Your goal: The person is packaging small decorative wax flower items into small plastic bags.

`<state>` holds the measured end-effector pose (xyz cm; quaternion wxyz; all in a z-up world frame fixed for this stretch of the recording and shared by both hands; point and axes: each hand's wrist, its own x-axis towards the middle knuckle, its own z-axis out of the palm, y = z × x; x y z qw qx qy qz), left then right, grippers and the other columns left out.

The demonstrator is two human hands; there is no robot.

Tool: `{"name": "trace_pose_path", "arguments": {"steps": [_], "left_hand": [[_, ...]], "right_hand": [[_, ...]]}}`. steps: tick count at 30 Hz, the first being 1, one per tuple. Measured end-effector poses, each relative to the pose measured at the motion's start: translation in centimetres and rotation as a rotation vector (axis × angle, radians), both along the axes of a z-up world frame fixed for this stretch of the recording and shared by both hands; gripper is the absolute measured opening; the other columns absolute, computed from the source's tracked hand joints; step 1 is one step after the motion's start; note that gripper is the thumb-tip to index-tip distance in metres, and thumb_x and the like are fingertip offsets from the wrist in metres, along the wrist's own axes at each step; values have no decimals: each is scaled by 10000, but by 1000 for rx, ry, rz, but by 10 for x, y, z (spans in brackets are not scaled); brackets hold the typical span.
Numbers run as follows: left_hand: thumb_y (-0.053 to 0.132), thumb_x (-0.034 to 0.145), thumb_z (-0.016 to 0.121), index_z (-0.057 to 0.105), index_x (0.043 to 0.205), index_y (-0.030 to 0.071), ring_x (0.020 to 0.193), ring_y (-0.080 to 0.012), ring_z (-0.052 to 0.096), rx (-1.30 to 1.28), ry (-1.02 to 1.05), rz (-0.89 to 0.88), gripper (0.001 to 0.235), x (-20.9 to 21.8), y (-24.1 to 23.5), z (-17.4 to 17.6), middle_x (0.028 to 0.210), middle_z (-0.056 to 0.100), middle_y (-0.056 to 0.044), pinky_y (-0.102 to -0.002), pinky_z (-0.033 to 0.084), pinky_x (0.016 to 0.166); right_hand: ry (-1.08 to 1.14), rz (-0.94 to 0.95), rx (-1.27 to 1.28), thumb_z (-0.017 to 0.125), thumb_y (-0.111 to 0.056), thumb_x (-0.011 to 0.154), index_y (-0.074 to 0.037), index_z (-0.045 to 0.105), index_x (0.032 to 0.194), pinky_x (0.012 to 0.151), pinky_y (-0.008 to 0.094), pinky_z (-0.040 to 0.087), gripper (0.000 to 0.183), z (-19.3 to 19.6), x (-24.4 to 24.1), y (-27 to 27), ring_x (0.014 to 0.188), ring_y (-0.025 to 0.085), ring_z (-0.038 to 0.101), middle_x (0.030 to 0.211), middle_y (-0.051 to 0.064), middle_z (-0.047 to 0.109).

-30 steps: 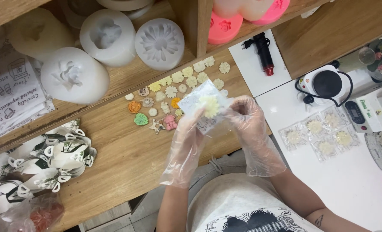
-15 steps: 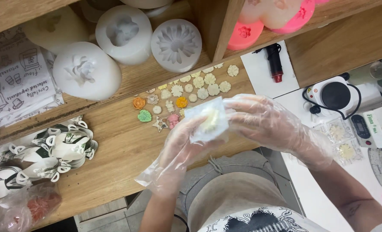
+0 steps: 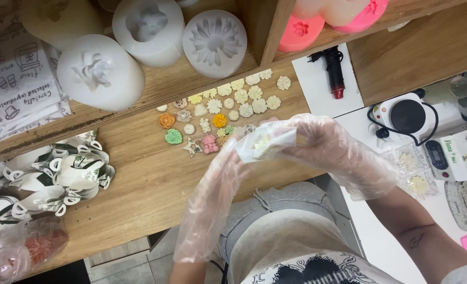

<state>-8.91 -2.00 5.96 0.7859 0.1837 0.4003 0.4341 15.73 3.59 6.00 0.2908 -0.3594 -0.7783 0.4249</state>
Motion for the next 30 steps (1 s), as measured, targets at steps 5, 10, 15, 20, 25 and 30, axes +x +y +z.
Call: {"name": "trace_pose_path", "arguments": {"steps": [5,10,15,20,25,30], "left_hand": [[128,850,742,321,1605,152,1356,-191,551,208,137,-5,865,-10,-8,-8,1488,545,-101,-372,430,1133],[-19,865,742,414,1545,44,1209,-174,635,408,90,2,758,-5,-5,-18,1332,653,-129,-327,520,1045],[-31,948,625,646,1359,-21,1039,-99,686,299,196,52,412,-6,7,-26,1217,735,-76,-255,567,906],[-32,943,587,626,1386,24,919,-82,676,280,245,-21,448,-15,5,-14,1115,738,-57,-244,581,765],[-39,1001,610,646,1403,18,929,-80,642,350,233,-62,408,-21,5,-7,1069,725,-51,-242,560,782],[12,973,629,709,1185,5,925,-150,739,249,210,-86,227,-25,10,-5,1092,771,-78,-307,636,748]], "right_hand": [[282,-166,-682,730,-21,870,-12,647,1304,963,310,584,442,13,-18,-7,1098,125,697,1195,80,748],[253,-157,-745,726,-54,885,1,662,1257,943,288,575,382,13,-23,-11,1057,97,699,1159,61,756],[110,-317,-782,668,-145,1021,40,765,1128,734,266,542,235,24,-28,-11,835,81,633,932,54,738],[359,-298,-752,669,-89,967,-30,698,1247,817,235,559,288,6,-21,-5,891,55,634,976,15,732],[410,-189,-679,684,-120,979,-21,696,1182,936,275,591,227,-19,-5,6,996,93,696,1059,60,772],[421,-34,-547,759,-171,997,-27,733,1036,985,335,616,151,-41,11,12,1033,130,726,1040,87,766]]}}
